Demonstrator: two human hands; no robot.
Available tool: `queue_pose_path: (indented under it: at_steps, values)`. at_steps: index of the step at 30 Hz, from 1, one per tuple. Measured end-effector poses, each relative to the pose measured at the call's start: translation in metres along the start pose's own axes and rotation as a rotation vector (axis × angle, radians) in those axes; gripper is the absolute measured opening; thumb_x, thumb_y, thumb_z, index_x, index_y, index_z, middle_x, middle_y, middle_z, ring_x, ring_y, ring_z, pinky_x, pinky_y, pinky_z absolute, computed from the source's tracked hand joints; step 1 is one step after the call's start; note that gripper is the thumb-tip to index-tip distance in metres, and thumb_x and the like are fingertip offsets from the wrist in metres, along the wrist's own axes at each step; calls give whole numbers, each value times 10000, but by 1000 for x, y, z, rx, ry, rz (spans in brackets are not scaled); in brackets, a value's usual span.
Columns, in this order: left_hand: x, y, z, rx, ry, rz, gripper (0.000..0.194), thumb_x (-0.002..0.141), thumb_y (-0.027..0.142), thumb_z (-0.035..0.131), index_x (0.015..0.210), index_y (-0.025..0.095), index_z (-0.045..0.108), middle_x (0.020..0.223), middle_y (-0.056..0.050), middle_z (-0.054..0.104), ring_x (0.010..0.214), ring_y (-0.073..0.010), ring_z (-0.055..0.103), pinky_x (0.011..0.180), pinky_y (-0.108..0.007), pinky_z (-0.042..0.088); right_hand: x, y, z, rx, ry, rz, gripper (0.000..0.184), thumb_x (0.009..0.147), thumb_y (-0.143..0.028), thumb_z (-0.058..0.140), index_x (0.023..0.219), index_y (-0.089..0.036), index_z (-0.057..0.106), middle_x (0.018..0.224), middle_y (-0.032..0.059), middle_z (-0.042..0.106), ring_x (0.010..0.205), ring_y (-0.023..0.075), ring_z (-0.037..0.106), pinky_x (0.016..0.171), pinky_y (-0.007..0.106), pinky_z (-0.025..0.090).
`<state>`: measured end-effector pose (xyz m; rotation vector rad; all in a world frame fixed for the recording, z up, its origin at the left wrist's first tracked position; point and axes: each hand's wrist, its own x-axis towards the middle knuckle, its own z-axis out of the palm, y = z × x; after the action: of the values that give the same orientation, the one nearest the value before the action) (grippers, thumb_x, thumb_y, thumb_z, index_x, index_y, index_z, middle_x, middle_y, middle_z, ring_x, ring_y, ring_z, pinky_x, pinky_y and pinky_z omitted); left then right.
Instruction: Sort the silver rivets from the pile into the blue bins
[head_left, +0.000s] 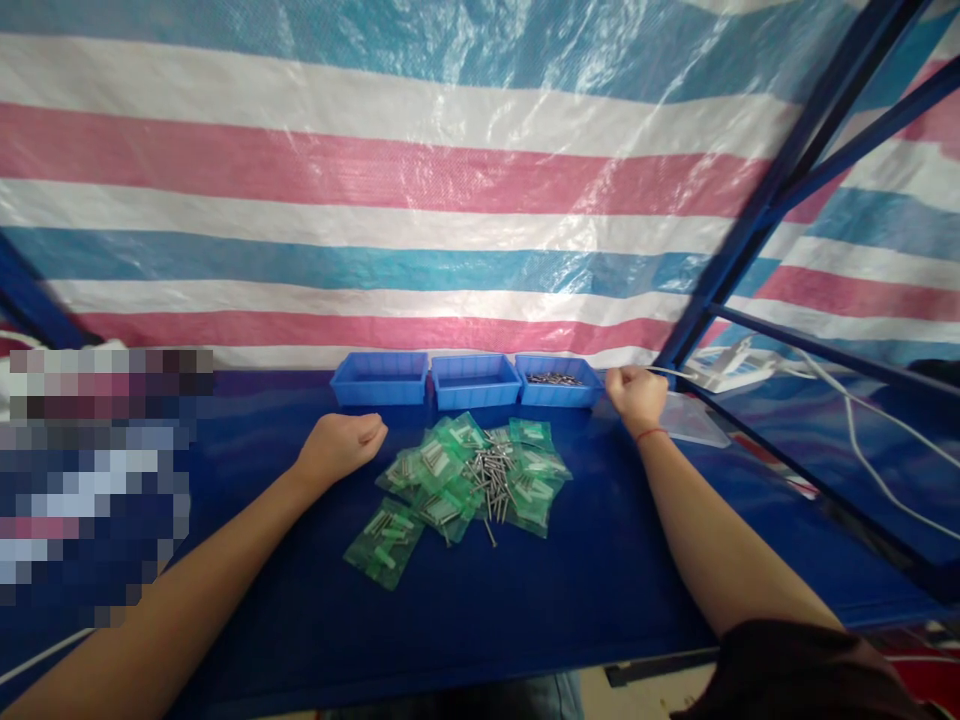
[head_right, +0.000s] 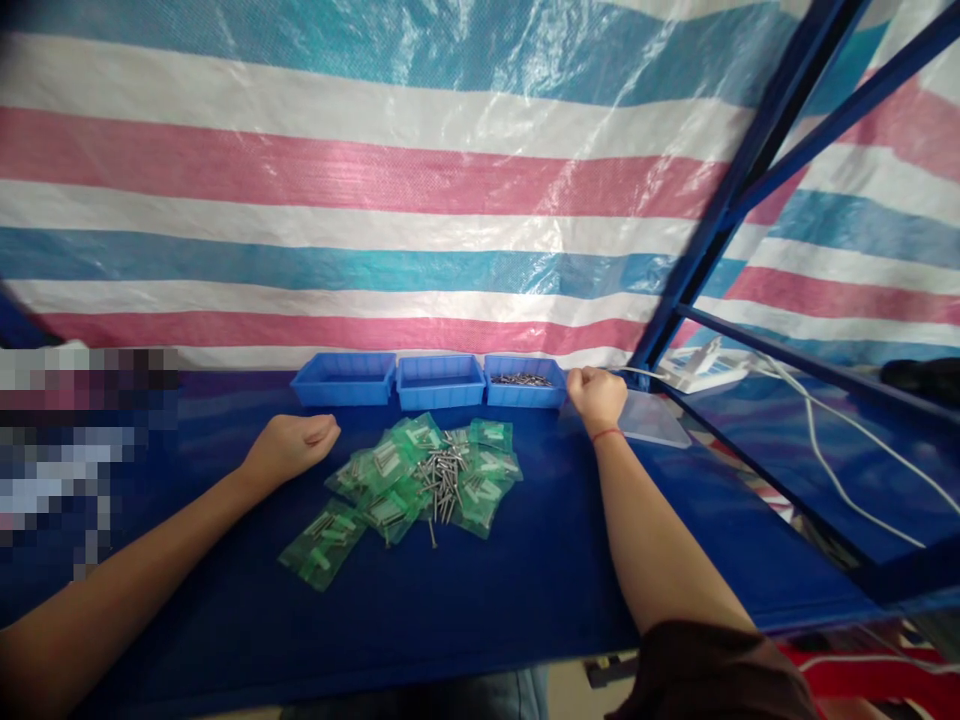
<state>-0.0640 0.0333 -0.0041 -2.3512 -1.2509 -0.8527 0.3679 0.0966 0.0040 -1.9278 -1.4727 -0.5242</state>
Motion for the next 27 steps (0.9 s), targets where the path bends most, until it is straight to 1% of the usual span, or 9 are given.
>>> queue_pose_path:
  at_steps: [5,11,13,15,18,20,23,25,27]
  values:
    - [0,2,-3,-38,32,-49,342,791,210,386,498,183,211,431,58,213,391,-80,225,453,-243,198,-6,-7,1,56,-25,3,328,805,-310,375,564,-171,547,629,107,631,618,200,557,570,289,320]
    - [-1,9,-3,-74,81,-107,413,858,246,397,509,185,185,443,68,207,400,-68,230,448,-227,223,-7,-16,-3,159,-118,67,299,820,-414,418,903,-174,575,781,98,657,738,241,602,628,302,373]
    - [1,13,-6,-89,72,-102,410,857,262,423,508,185,223,441,74,236,396,-62,254,448,-208,254,-5,-17,-1,191,-191,103,341,790,-451,476,959,-170,567,793,105,659,754,267,610,630,317,387]
    - [4,18,-12,-141,25,-79,347,856,278,450,542,184,337,462,76,319,408,-61,317,463,-188,303,-1,-17,1,220,-270,139,385,757,-463,538,991,-159,569,842,124,664,797,290,617,648,333,405]
    - [11,29,-27,-321,-131,29,146,860,292,461,859,171,543,701,9,564,623,-110,529,626,-213,438,5,-18,5,261,-372,219,444,749,-426,596,1054,-105,569,936,159,658,884,307,614,695,347,436]
    - [14,37,-36,-395,-268,162,304,842,370,508,1092,199,533,1020,-64,602,941,-196,562,856,-329,453,9,-16,5,295,-447,290,411,788,-384,600,1062,-79,582,991,151,645,917,290,609,732,354,463]
    - [13,46,-44,-400,-551,279,716,690,610,631,1310,319,421,1415,-85,361,1257,-360,359,1008,-531,334,11,-11,3,376,-551,402,324,867,-336,560,1112,-124,573,1113,92,595,953,226,595,791,383,501]
    - [9,50,-43,-377,-685,282,917,594,692,654,1383,372,316,1520,-71,159,1329,-441,208,1029,-633,235,9,-7,0,445,-574,477,317,890,-324,538,1158,-156,545,1164,74,565,974,204,586,811,401,507]
    - [5,52,-39,-363,-759,265,1015,556,725,652,1417,388,234,1545,-67,42,1349,-479,108,1027,-691,142,6,-3,-6,518,-557,539,315,893,-321,532,1166,-163,541,1174,84,561,980,201,584,817,402,504]
